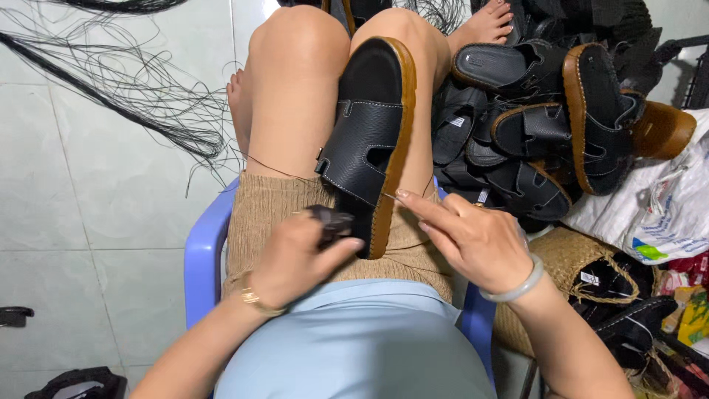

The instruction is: The person sits on a low chair and sews a black sandal resting on their lap. They use a needle and black thread to stitch the upper part of the sandal, repeatedly pulling the thread through the material.

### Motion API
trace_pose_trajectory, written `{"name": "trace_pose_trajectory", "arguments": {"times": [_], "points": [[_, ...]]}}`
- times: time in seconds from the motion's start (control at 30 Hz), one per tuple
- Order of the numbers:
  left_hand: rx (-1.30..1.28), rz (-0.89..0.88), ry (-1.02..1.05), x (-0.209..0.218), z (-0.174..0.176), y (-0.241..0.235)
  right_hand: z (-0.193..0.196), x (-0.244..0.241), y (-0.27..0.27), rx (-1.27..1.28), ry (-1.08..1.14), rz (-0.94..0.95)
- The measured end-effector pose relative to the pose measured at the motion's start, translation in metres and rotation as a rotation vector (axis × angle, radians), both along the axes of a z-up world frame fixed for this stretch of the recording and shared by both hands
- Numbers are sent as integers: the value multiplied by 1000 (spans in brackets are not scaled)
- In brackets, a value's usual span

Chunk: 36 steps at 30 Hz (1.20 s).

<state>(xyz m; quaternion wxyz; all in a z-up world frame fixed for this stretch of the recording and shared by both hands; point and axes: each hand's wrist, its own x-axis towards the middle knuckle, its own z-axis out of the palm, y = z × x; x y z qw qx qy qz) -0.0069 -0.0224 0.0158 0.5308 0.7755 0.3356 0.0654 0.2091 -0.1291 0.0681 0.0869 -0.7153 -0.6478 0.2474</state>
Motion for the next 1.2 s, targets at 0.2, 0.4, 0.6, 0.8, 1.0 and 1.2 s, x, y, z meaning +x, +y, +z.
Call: {"name": "trace_pose_trajectory", "arguments": {"times": [0.2,0.4,0.6,0.8,1.0,1.2], "points": [[-41,-97,84,15,-22,-8,-12,5,-3,-35,-31,0],[-17,-62,44,17,-27,-9,-11,7,0,-44,-8,17],[2,-63,16,14,-31,-10,-11,6,0,-102,-62,20],[70,-122,22,24,-22,-7,8,-6,5,-220,-234,37],[158,-127,-23,38,-21,-4,-10,-7,10,-65,-162,33],[260,-133,-49,42,-21,-4,-44,-12,4,47,-162,15]]}}
